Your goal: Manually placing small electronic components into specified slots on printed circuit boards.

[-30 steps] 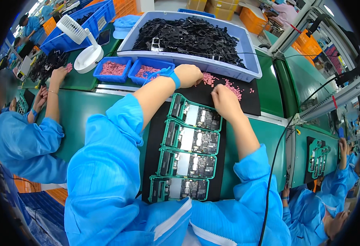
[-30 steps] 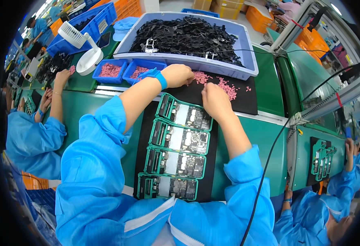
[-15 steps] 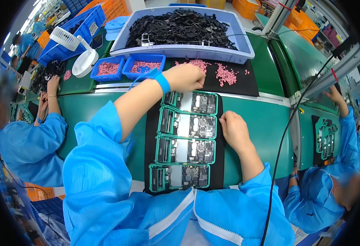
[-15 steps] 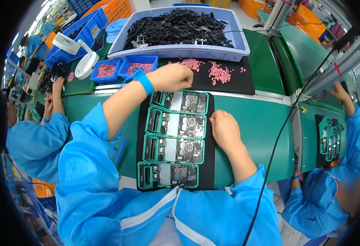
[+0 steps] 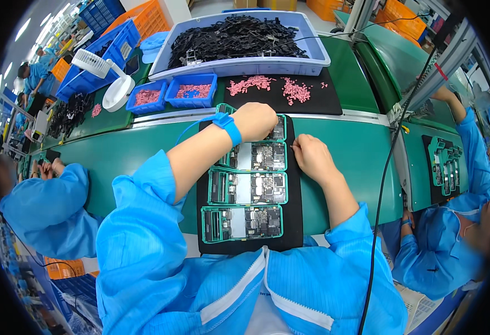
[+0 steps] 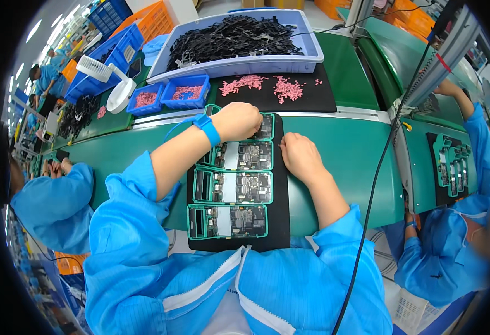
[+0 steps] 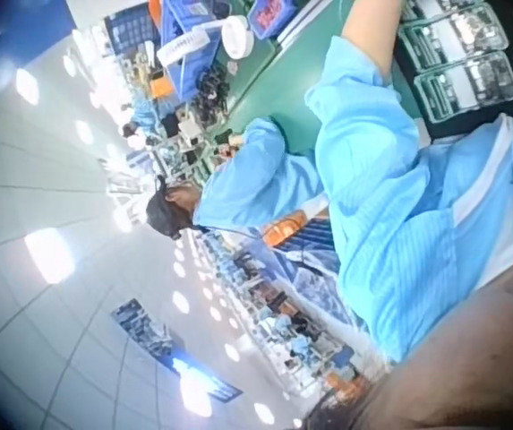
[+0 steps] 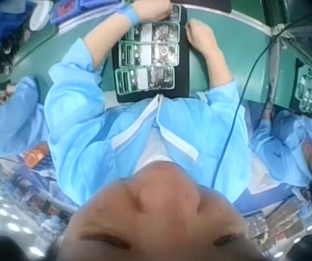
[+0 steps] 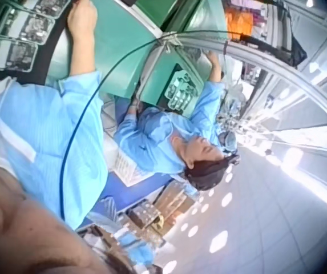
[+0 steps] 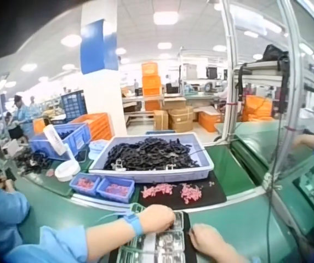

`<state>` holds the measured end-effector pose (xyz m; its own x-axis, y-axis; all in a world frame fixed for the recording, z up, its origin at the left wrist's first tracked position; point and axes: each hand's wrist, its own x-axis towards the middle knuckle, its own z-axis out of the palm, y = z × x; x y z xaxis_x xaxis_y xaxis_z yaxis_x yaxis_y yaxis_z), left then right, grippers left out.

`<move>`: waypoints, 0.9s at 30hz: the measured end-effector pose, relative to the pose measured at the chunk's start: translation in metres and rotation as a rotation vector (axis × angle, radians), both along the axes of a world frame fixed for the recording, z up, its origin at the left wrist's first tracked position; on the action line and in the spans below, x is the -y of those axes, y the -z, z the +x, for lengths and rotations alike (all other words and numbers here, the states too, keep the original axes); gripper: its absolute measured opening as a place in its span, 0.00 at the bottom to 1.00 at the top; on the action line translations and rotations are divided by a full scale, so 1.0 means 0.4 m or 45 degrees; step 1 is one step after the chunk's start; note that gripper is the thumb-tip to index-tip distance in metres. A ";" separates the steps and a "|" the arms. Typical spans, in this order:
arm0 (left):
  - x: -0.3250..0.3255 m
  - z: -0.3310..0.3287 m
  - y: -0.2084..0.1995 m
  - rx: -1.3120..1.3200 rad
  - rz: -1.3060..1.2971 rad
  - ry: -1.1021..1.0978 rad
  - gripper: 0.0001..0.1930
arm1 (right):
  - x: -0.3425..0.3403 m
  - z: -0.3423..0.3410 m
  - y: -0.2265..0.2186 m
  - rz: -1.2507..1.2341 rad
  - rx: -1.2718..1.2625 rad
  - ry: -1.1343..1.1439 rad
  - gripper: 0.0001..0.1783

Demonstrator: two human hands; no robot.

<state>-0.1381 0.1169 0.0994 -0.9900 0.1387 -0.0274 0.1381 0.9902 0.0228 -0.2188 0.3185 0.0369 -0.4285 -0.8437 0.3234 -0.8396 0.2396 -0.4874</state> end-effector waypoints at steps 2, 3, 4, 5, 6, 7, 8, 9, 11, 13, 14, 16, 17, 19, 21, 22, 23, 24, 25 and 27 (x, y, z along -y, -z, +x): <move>-0.014 -0.001 -0.007 0.005 -0.033 -0.005 0.05 | -0.004 -0.001 -0.011 0.002 0.021 -0.010 0.04; -0.021 -0.002 -0.010 0.015 -0.063 -0.010 0.05 | -0.004 -0.002 -0.015 0.008 0.045 -0.021 0.04; -0.025 -0.003 -0.013 0.013 -0.065 -0.011 0.05 | -0.004 -0.003 -0.017 0.005 0.044 -0.022 0.04; -0.029 -0.005 -0.015 0.009 -0.110 0.025 0.04 | -0.004 -0.005 -0.018 0.008 0.051 -0.032 0.04; -0.033 -0.005 -0.017 0.006 -0.156 0.060 0.04 | -0.003 -0.007 -0.018 0.010 0.059 -0.041 0.04; -0.040 -0.007 -0.023 0.004 -0.157 0.062 0.04 | -0.005 -0.011 -0.016 0.008 0.058 -0.039 0.04; -0.046 -0.009 -0.029 0.024 -0.155 0.048 0.04 | -0.007 -0.014 -0.013 0.003 0.061 -0.028 0.04; -0.051 -0.009 -0.035 0.044 -0.154 0.035 0.04 | -0.009 -0.015 -0.013 -0.002 0.064 -0.016 0.04; -0.029 0.003 -0.016 0.050 -0.096 -0.021 0.04 | -0.005 -0.008 -0.022 -0.010 0.066 -0.016 0.04; -0.007 0.033 -0.020 0.068 0.068 -0.064 0.09 | -0.007 -0.006 -0.024 -0.015 0.074 -0.002 0.04; 0.003 0.045 -0.014 0.073 0.067 -0.056 0.09 | -0.008 -0.011 -0.023 -0.033 0.087 0.012 0.04; 0.015 0.066 -0.002 -0.068 0.077 0.098 0.11 | -0.005 -0.011 -0.035 -0.049 0.106 0.024 0.04; 0.014 0.078 0.000 -0.046 0.115 0.102 0.11 | -0.003 -0.006 -0.050 -0.048 0.207 0.008 0.04; 0.014 0.087 0.011 -0.086 0.156 0.077 0.10 | 0.004 0.010 -0.076 -0.041 0.311 -0.015 0.05; 0.017 0.093 0.020 -0.136 0.185 0.046 0.09 | 0.016 0.028 -0.088 -0.063 0.277 -0.197 0.04; 0.019 0.093 0.025 -0.149 0.189 0.040 0.09 | 0.022 0.035 -0.083 -0.086 0.259 -0.265 0.04; 0.020 0.094 0.028 -0.163 0.192 0.034 0.09 | 0.026 0.042 -0.082 -0.078 0.262 -0.272 0.04; 0.023 0.097 0.035 -0.192 0.195 0.061 0.10 | 0.030 0.049 -0.083 -0.054 0.201 -0.350 0.03; 0.026 0.099 0.037 -0.193 0.198 0.052 0.10 | 0.036 0.054 -0.087 -0.034 0.139 -0.429 0.03; 0.028 0.104 0.041 -0.164 0.232 0.020 0.13 | 0.042 0.064 -0.103 0.052 0.054 -0.468 0.03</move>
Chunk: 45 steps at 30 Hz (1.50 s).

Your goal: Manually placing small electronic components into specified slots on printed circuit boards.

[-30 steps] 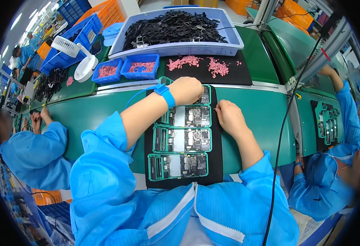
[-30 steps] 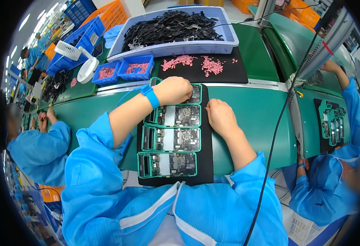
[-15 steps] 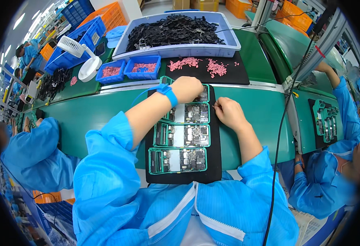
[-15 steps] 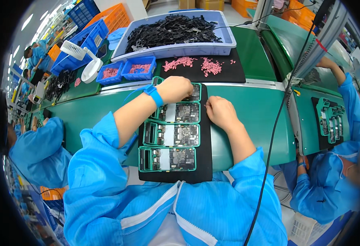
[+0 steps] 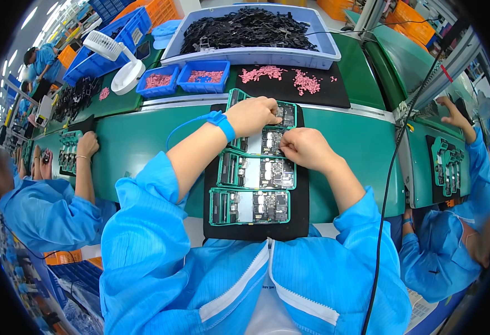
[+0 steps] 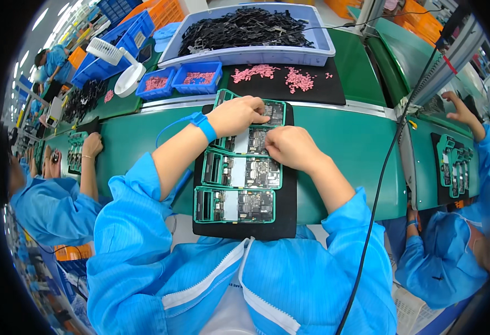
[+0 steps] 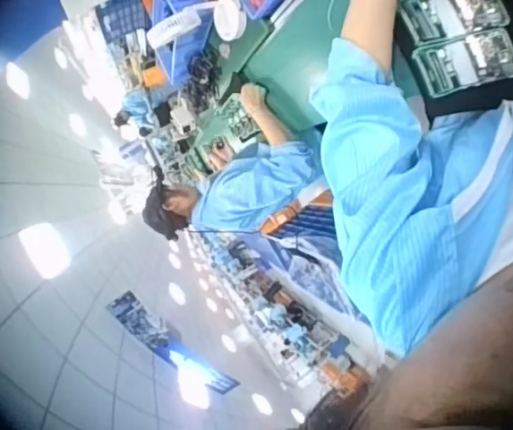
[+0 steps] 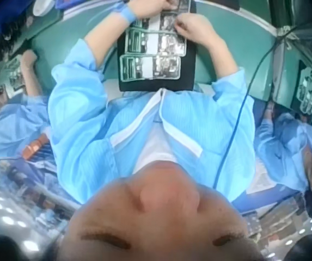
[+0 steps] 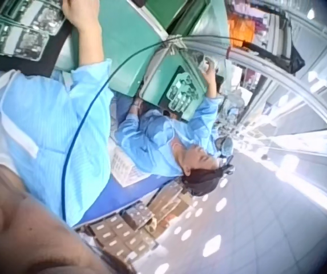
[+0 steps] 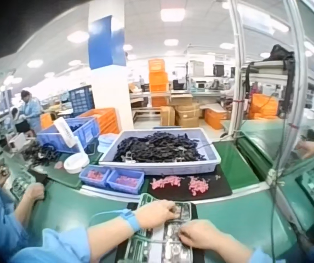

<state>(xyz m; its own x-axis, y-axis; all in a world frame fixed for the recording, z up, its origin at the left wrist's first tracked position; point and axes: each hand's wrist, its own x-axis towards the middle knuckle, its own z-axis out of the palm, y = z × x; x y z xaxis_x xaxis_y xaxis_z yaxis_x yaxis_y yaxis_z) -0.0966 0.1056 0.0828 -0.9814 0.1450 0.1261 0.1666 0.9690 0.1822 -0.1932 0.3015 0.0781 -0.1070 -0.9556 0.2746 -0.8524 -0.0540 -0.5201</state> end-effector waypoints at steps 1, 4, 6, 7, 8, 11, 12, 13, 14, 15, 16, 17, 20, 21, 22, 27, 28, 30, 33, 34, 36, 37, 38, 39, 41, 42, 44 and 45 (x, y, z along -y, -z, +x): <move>-0.004 0.001 0.002 -0.029 -0.048 0.021 0.12 | 0.001 0.003 -0.002 0.018 -0.067 -0.017 0.03; -0.009 0.003 0.003 -0.081 -0.127 0.076 0.16 | 0.011 0.007 -0.005 0.064 -0.194 -0.036 0.02; -0.011 0.004 0.001 -0.082 -0.115 0.061 0.18 | 0.019 0.009 -0.009 0.089 -0.254 -0.038 0.02; -0.011 0.003 0.000 -0.075 -0.114 0.056 0.17 | 0.022 0.010 -0.010 0.108 -0.306 -0.038 0.03; -0.011 0.002 0.000 -0.069 -0.114 0.053 0.16 | 0.024 0.011 -0.012 0.127 -0.358 -0.036 0.03; -0.014 0.000 -0.001 -0.065 -0.090 0.033 0.14 | 0.030 0.015 -0.019 0.163 -0.419 -0.049 0.04; -0.015 0.002 -0.001 -0.066 -0.088 0.032 0.14 | 0.034 0.016 -0.019 0.164 -0.421 -0.050 0.04; -0.015 0.003 -0.001 -0.070 -0.088 0.028 0.13 | 0.038 0.017 -0.019 0.181 -0.437 -0.056 0.04; -0.015 0.004 -0.001 -0.074 -0.089 0.025 0.12 | 0.039 0.018 -0.018 0.198 -0.453 -0.062 0.04; -0.015 0.005 -0.001 -0.074 -0.087 0.028 0.12 | 0.038 0.020 -0.019 0.200 -0.453 -0.059 0.04; -0.015 0.008 -0.001 -0.076 -0.090 0.030 0.11 | 0.037 0.021 -0.022 0.192 -0.454 -0.064 0.05; -0.015 0.009 -0.001 -0.077 -0.094 0.032 0.11 | 0.037 0.022 -0.022 0.185 -0.454 -0.069 0.05; -0.018 0.005 0.003 -0.107 -0.061 0.031 0.10 | 0.037 0.020 -0.017 0.201 -0.479 -0.076 0.05; -0.018 0.005 0.005 -0.104 -0.057 0.030 0.10 | 0.034 0.019 -0.020 0.204 -0.476 -0.078 0.05; -0.014 0.004 0.003 -0.104 -0.042 0.036 0.10 | 0.032 0.017 -0.030 0.221 -0.403 -0.078 0.03; -0.011 0.009 0.001 -0.123 -0.034 0.020 0.11 | -0.026 0.008 -0.011 -0.057 -0.243 -0.145 0.20; -0.014 0.005 0.000 -0.123 -0.033 0.026 0.11 | -0.034 0.007 -0.001 -0.128 -0.229 -0.131 0.20; -0.017 -0.008 -0.005 -0.066 -0.020 0.003 0.11 | -0.049 0.003 0.033 -0.181 -0.197 -0.069 0.20; 0.017 -0.037 -0.002 0.035 0.052 0.101 0.10 | -0.059 0.008 0.044 -0.160 -0.199 0.010 0.18; 0.031 -0.056 -0.020 0.157 0.178 0.105 0.10 | -0.058 0.011 0.042 -0.162 -0.215 0.014 0.18; 0.069 -0.122 -0.041 0.341 0.301 -0.024 0.09 | -0.060 0.013 0.039 -0.147 -0.233 0.019 0.19; 0.087 -0.148 -0.045 0.222 0.350 -0.110 0.09 | -0.059 0.013 0.044 -0.153 -0.227 0.021 0.19; 0.099 -0.170 -0.067 0.088 0.207 -0.145 0.08 | -0.061 0.014 0.045 -0.158 -0.224 0.029 0.19; 0.122 -0.206 -0.056 0.019 0.175 -0.203 0.07 | -0.065 0.014 0.050 -0.165 -0.202 0.033 0.20; 0.118 -0.260 -0.054 0.085 0.167 -0.218 0.06 | -0.073 0.010 0.060 -0.145 -0.181 0.047 0.22; 0.112 -0.280 -0.047 0.138 0.200 -0.186 0.06 | -0.075 0.010 0.068 -0.129 -0.154 0.049 0.23; 0.087 -0.314 -0.013 0.121 0.278 -0.051 0.06 | -0.074 0.015 0.067 -0.142 -0.147 0.063 0.24; 0.075 -0.330 0.004 0.086 0.244 -0.039 0.06 | -0.072 0.014 0.059 -0.177 -0.186 0.065 0.22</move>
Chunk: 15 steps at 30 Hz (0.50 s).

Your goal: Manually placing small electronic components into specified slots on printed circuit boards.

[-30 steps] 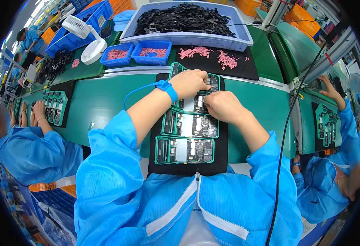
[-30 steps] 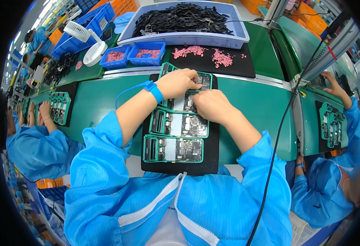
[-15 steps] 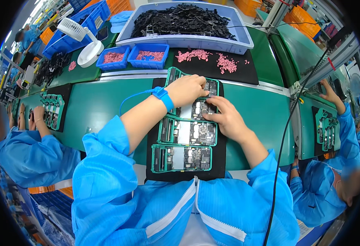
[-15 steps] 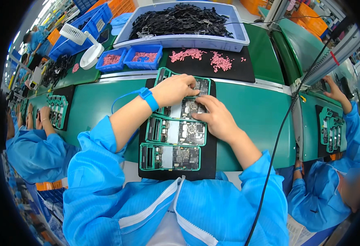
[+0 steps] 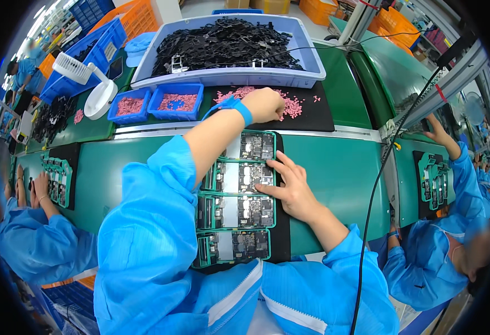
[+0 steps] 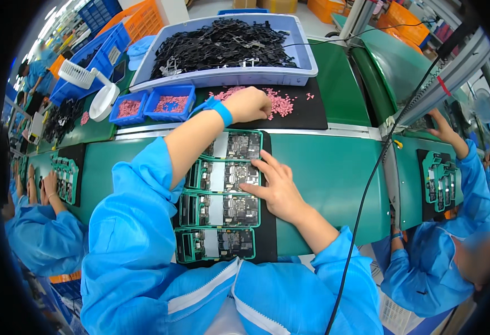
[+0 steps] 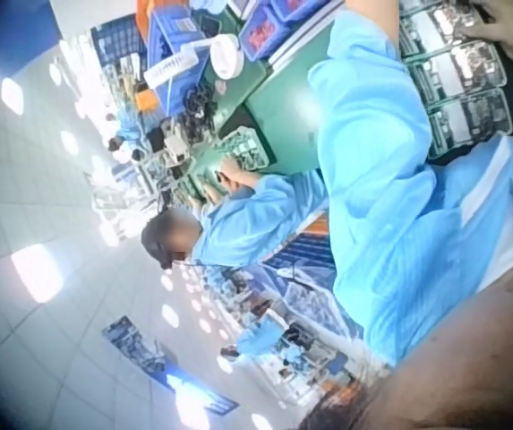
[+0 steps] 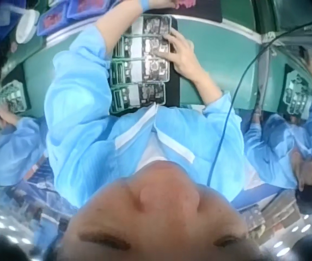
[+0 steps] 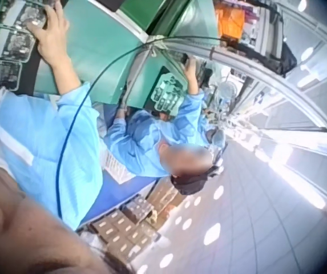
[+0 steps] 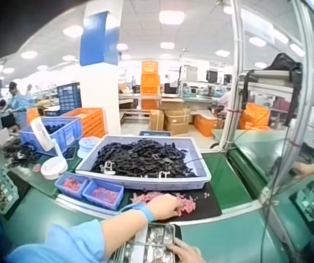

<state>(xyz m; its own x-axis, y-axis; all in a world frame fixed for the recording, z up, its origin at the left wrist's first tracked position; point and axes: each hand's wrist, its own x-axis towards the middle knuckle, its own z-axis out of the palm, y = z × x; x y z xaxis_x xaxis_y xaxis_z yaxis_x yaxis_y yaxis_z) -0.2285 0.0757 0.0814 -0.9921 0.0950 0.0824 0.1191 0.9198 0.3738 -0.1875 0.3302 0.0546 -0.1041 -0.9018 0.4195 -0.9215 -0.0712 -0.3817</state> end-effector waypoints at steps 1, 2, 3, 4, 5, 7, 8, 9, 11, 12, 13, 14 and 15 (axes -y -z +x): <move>-0.016 -0.014 0.011 -0.033 -0.032 0.012 0.06 | 0.001 -0.009 0.002 0.005 0.004 0.010 0.22; -0.029 -0.028 0.020 0.055 -0.121 -0.031 0.06 | 0.005 -0.022 0.003 -0.098 0.023 0.057 0.21; -0.031 -0.035 0.026 0.059 -0.118 -0.025 0.06 | 0.014 -0.035 0.003 -0.202 0.043 0.102 0.19; -0.025 -0.040 0.039 0.029 -0.147 -0.019 0.06 | 0.031 -0.051 0.000 -0.319 0.047 0.205 0.16; -0.025 -0.045 0.041 -0.007 -0.176 -0.005 0.06 | 0.039 -0.081 0.002 -0.353 0.060 0.289 0.17; -0.025 -0.042 0.042 0.050 -0.146 -0.039 0.07 | 0.054 -0.144 0.023 -0.276 0.228 0.431 0.16; -0.016 -0.034 0.041 0.106 -0.122 -0.082 0.07 | 0.070 -0.175 0.028 -0.241 0.338 0.457 0.15; -0.001 -0.023 0.037 0.102 -0.093 -0.038 0.08 | 0.087 -0.202 0.033 -0.251 0.274 0.468 0.14; 0.010 -0.012 0.032 0.129 -0.087 -0.083 0.08 | 0.126 -0.246 0.041 -0.285 0.206 0.481 0.11; 0.012 -0.011 0.029 0.154 -0.075 -0.130 0.08 | 0.138 -0.260 0.043 -0.290 0.208 0.486 0.11; 0.018 -0.007 0.031 0.124 -0.105 -0.126 0.08 | 0.157 -0.267 0.041 -0.197 0.281 0.524 0.09; 0.023 -0.004 0.033 0.124 -0.112 -0.130 0.08 | 0.173 -0.276 0.042 -0.103 0.353 0.560 0.07; 0.026 -0.002 0.036 0.127 -0.040 -0.136 0.07 | 0.187 -0.286 0.048 -0.089 0.308 0.575 0.05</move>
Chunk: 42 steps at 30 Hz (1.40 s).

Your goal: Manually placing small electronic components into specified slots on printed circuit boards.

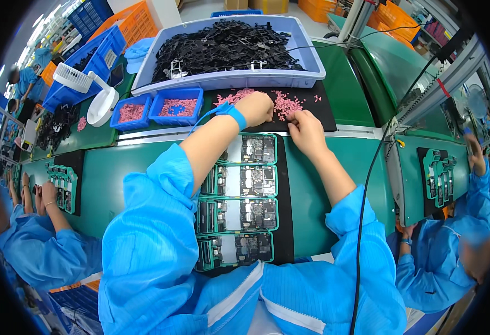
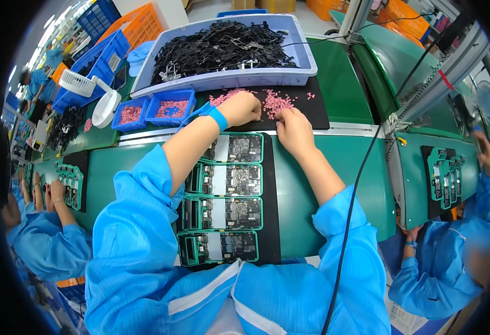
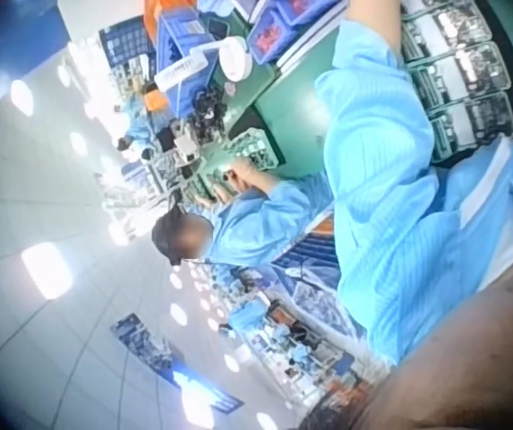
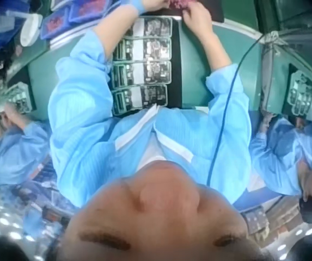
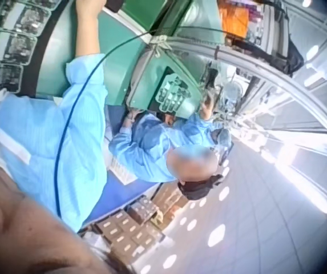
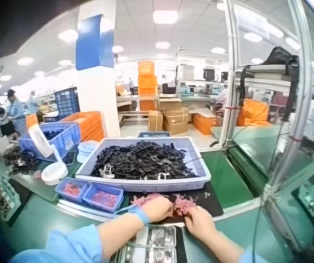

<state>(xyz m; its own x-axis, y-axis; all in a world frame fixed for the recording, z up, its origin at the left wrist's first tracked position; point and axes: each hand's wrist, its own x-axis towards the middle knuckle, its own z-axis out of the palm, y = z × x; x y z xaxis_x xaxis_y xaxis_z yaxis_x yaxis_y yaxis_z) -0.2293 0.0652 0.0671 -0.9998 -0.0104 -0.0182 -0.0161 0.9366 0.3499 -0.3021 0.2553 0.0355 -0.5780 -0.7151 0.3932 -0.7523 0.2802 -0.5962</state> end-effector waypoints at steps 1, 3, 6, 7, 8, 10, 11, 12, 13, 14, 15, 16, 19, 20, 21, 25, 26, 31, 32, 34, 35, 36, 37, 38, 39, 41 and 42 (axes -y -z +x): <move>0.004 0.005 0.002 0.000 0.074 -0.013 0.07 | 0.013 -0.002 -0.006 -0.004 0.001 -0.006 0.05; 0.016 0.013 0.007 -0.015 0.044 -0.039 0.07 | 0.036 -0.002 -0.014 0.096 0.003 0.008 0.05; 0.017 0.019 0.006 -0.034 0.017 -0.052 0.07 | 0.058 0.004 -0.026 0.147 -0.061 0.008 0.06; 0.014 0.020 0.005 -0.039 0.015 -0.044 0.07 | 0.063 0.008 -0.027 0.147 -0.063 0.009 0.06; 0.011 0.019 0.004 -0.040 0.016 -0.043 0.07 | 0.068 0.011 -0.026 0.132 -0.097 -0.018 0.06; 0.003 0.016 0.006 -0.040 0.001 -0.061 0.07 | 0.078 0.017 -0.021 0.102 -0.214 -0.071 0.06; 0.000 0.013 0.007 -0.040 0.002 -0.062 0.07 | 0.082 0.016 -0.018 0.103 -0.214 -0.073 0.06; -0.004 0.010 0.009 -0.046 0.011 -0.052 0.07 | 0.086 0.015 -0.016 0.194 -0.246 -0.070 0.06; -0.005 0.011 0.012 -0.051 0.019 -0.045 0.07 | 0.091 0.019 -0.019 0.285 -0.278 -0.071 0.06; -0.005 0.010 0.014 -0.051 0.020 -0.049 0.07 | 0.090 0.020 -0.022 0.286 -0.278 -0.075 0.06; -0.004 0.008 0.015 -0.064 0.044 -0.007 0.07 | 0.086 0.020 -0.027 0.312 -0.274 -0.071 0.06; -0.006 0.007 0.010 -0.079 0.067 0.038 0.07 | 0.081 0.020 -0.032 0.337 -0.270 -0.064 0.06; -0.008 0.013 0.001 -0.087 -0.035 0.091 0.06 | 0.050 0.030 -0.030 0.297 -0.291 -0.032 0.05; -0.007 0.015 0.000 -0.089 -0.034 0.090 0.06 | 0.035 0.038 -0.033 0.299 -0.293 -0.033 0.05; -0.005 0.017 -0.002 -0.109 -0.072 0.094 0.05 | 0.016 0.047 -0.037 0.267 -0.251 -0.071 0.04; -0.011 0.009 -0.017 -0.004 -0.101 0.081 0.04 | -0.066 0.106 -0.053 0.276 -0.107 -0.093 0.03; -0.010 0.008 -0.018 -0.004 -0.102 0.084 0.04 | -0.082 0.119 -0.048 0.261 -0.088 -0.117 0.03; -0.005 0.000 -0.020 0.025 -0.144 0.146 0.05 | -0.121 0.187 -0.030 0.233 -0.010 -0.137 0.02; -0.008 -0.001 -0.023 0.026 -0.148 0.152 0.05 | -0.124 0.192 -0.021 0.224 -0.007 -0.130 0.02; -0.014 -0.002 -0.028 0.004 -0.172 0.146 0.05 | -0.125 0.190 -0.017 0.197 -0.023 -0.126 0.02; -0.018 -0.001 -0.028 0.006 -0.176 0.151 0.05 | -0.125 0.190 -0.017 0.193 -0.009 -0.122 0.02; -0.023 0.002 -0.028 0.025 -0.190 0.137 0.05 | -0.126 0.191 -0.017 0.189 0.006 -0.119 0.03; -0.024 0.004 -0.028 0.044 -0.207 0.119 0.04 | -0.125 0.191 -0.018 0.183 0.005 -0.118 0.03; -0.024 0.005 -0.029 0.059 -0.213 0.105 0.04 | -0.125 0.191 -0.018 0.183 0.006 -0.126 0.03; -0.024 0.003 -0.031 0.059 -0.218 0.104 0.04 | -0.124 0.190 -0.019 0.184 0.007 -0.135 0.03; -0.023 -0.002 -0.029 0.042 -0.247 0.148 0.04 | -0.127 0.186 -0.017 0.181 0.004 -0.134 0.03; -0.023 -0.006 -0.029 0.042 -0.250 0.146 0.04 | -0.128 0.183 -0.015 0.179 0.001 -0.133 0.03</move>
